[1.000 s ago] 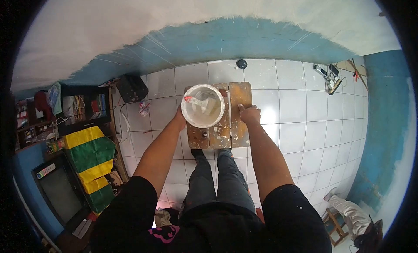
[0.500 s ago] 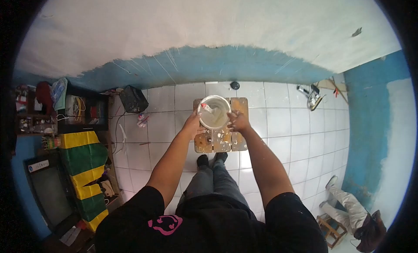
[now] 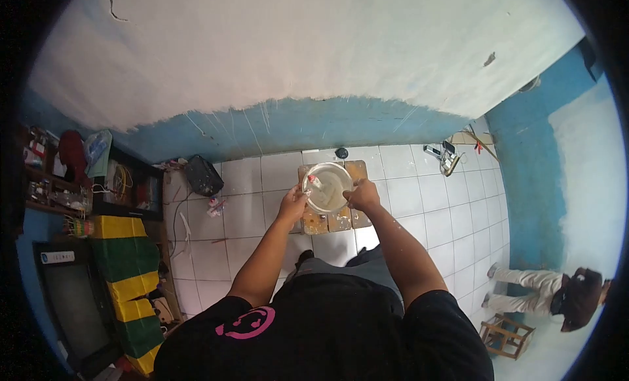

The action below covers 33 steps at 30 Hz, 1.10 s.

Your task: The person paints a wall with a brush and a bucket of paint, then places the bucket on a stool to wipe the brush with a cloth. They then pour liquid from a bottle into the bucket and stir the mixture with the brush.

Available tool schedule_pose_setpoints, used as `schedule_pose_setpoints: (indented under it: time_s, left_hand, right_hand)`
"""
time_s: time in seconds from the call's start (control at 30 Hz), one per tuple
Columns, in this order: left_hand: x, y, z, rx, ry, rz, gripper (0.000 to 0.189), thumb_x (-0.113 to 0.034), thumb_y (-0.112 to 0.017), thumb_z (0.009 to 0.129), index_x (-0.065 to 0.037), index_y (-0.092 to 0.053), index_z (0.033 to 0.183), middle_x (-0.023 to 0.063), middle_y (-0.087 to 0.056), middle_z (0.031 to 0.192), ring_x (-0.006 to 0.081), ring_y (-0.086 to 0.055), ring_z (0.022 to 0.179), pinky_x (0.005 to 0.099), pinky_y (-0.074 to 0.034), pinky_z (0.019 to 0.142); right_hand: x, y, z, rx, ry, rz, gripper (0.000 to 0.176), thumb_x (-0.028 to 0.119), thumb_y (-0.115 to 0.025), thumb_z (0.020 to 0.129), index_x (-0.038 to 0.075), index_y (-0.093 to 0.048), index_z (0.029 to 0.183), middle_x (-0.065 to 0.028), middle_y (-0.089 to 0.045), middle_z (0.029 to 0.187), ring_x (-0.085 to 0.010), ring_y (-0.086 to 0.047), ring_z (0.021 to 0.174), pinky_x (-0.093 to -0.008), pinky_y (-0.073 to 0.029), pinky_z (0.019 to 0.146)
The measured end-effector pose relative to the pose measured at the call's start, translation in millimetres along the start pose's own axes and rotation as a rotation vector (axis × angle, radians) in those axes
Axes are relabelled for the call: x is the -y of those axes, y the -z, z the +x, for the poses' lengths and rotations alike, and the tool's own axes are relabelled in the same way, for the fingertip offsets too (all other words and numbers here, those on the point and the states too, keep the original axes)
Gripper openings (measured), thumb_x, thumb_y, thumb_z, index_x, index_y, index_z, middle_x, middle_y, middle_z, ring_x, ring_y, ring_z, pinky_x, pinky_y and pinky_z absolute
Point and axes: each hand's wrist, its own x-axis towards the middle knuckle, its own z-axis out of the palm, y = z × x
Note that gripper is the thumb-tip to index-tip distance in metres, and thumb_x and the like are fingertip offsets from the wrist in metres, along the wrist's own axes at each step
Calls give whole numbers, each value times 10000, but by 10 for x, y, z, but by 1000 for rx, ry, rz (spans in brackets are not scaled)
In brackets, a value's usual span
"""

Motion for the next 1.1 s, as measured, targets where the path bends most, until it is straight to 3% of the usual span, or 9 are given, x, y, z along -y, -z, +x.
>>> schedule_pose_setpoints:
  time_s: [0.13,0.27,0.4,0.5,0.6,0.63,0.87,1.0,1.1]
  left_hand:
    - [4,122,68,-50,-103,-73,695,-467,-601,745,-136,-317,1286,37,-459,1208,224,-492,1045,407,-433,792]
    - [-255,22,99,57,-231,-476,752,-427,-668,690,-77,-309,1251,88,-467,1147,221,-484,1033,321,-397,858]
    - [-760,-134,-135,151,-238,-397,742,-498,-653,662,-129,-333,1221,71,-469,1114,163,-491,976,288,-435,722]
    - [-859,-283,-147,142,-248,-440,720,-507,-647,650,-142,-364,1202,43,-479,1096,133,-493,939,268,-436,659]
    - [-909,-334,-194,222,-203,-461,714,-519,-619,651,-200,-363,1237,15,-456,1157,171,-459,1024,339,-414,736]
    - [-864,-382,-102,333,-363,-587,701,-460,-632,659,-187,-367,1247,28,-445,1206,185,-446,1083,339,-403,801]
    - [-923,-383,-159,189,-164,-637,690,-369,-628,673,-218,-316,1270,36,-419,1252,229,-421,1149,432,-350,931]
    - [-1135,-414,64,263,-245,-675,663,-395,-593,697,-234,-304,1271,43,-398,1271,247,-401,1181,462,-376,929]
    - [-1119,-415,416,247,-226,-678,718,-427,-582,710,-178,-281,1312,69,-394,1294,259,-405,1188,463,-368,950]
  right_hand:
    - [599,456,-271,-1,151,-88,451,143,-630,634,-115,-552,996,-173,-627,632,-188,-642,554,-289,-517,529]
    - [838,812,-207,88,134,-6,428,234,-620,617,-70,-604,919,-180,-632,671,-264,-637,565,-316,-522,606]
    - [993,1280,-179,-47,321,-195,371,211,-605,635,-83,-600,863,-177,-607,577,-246,-641,578,-307,-513,601]
    - [1198,1652,-391,92,294,-129,388,214,-608,650,-97,-588,881,-156,-612,575,-230,-634,558,-304,-508,575]
    - [1292,1811,-436,163,336,-136,375,214,-613,641,-92,-596,857,-168,-616,603,-255,-632,574,-317,-507,593]
    - [1319,1847,-416,179,356,-155,372,214,-615,638,-92,-597,850,-178,-618,620,-268,-633,588,-324,-507,605]
    - [1333,1897,-86,184,528,-311,418,231,-627,621,-107,-588,862,-233,-610,712,-350,-617,710,-367,-492,685]
    - [1217,1920,266,155,620,-105,396,129,-609,624,-122,-553,925,-150,-570,556,-174,-571,508,-288,-450,507]
    - [1093,2026,617,375,482,216,365,176,-514,776,-76,-532,1039,-130,-628,746,-166,-601,619,-270,-483,574]
